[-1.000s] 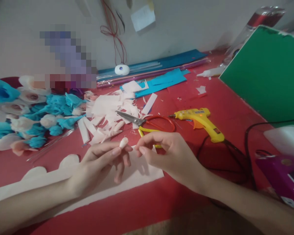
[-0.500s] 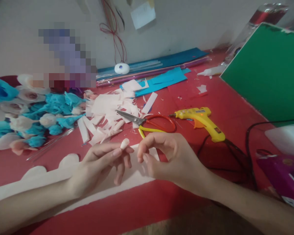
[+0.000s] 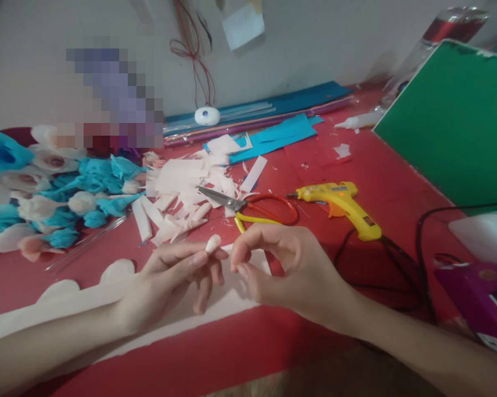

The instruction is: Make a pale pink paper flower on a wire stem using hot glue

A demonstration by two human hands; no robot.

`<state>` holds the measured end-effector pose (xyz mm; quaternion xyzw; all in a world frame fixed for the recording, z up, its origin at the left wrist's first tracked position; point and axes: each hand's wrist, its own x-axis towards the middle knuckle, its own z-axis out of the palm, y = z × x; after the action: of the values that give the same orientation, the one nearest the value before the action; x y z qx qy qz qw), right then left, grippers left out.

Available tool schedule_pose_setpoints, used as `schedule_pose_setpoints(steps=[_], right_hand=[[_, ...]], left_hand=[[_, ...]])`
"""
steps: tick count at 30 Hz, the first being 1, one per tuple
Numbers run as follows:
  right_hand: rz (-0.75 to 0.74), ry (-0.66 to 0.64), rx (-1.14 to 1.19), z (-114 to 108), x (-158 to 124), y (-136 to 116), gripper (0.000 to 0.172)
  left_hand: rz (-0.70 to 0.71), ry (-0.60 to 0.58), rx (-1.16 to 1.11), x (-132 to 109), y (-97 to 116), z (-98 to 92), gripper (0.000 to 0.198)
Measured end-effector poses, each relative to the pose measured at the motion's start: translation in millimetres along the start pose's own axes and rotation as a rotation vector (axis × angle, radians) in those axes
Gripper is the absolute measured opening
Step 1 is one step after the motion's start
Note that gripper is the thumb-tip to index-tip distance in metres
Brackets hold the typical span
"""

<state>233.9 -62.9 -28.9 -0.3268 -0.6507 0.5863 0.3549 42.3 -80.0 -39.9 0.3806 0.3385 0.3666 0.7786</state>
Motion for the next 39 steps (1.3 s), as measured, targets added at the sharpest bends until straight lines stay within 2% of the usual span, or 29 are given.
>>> schedule_pose_setpoints(steps=[9,16,20,26,33,39], right_hand=[[-0.009,0.018,0.025,-0.1,1.0,-1.2,0.015],[0.05,0.013,0.111,-1.0,1.6,-3.2,0.013],[0.097,0.053,0.144,-1.8,2.9,-4.5,0.019],[0.183,0.135,0.202,-1.8,4.5,-5.7,0.016],[0.084,0.149,0.123,-4.4,2.5,0.5,0.019],[0.08,0.159,0.12,-3.6,2.3,2.9,0.019]], left_hand=[[-0.022,0.018,0.015,2.5,0.0,-0.8,0.02],[-0.027,0.021,0.028,-0.1,0.4,-0.1,0.02],[-0.022,0.019,0.025,-0.1,0.8,-0.2,0.02],[-0.029,0.04,0.046,0.8,0.7,-0.7,0.02],[-0.036,0.045,0.026,-0.1,0.5,0.0,0.02],[-0.041,0.047,0.017,0.0,0.2,-0.1,0.02]])
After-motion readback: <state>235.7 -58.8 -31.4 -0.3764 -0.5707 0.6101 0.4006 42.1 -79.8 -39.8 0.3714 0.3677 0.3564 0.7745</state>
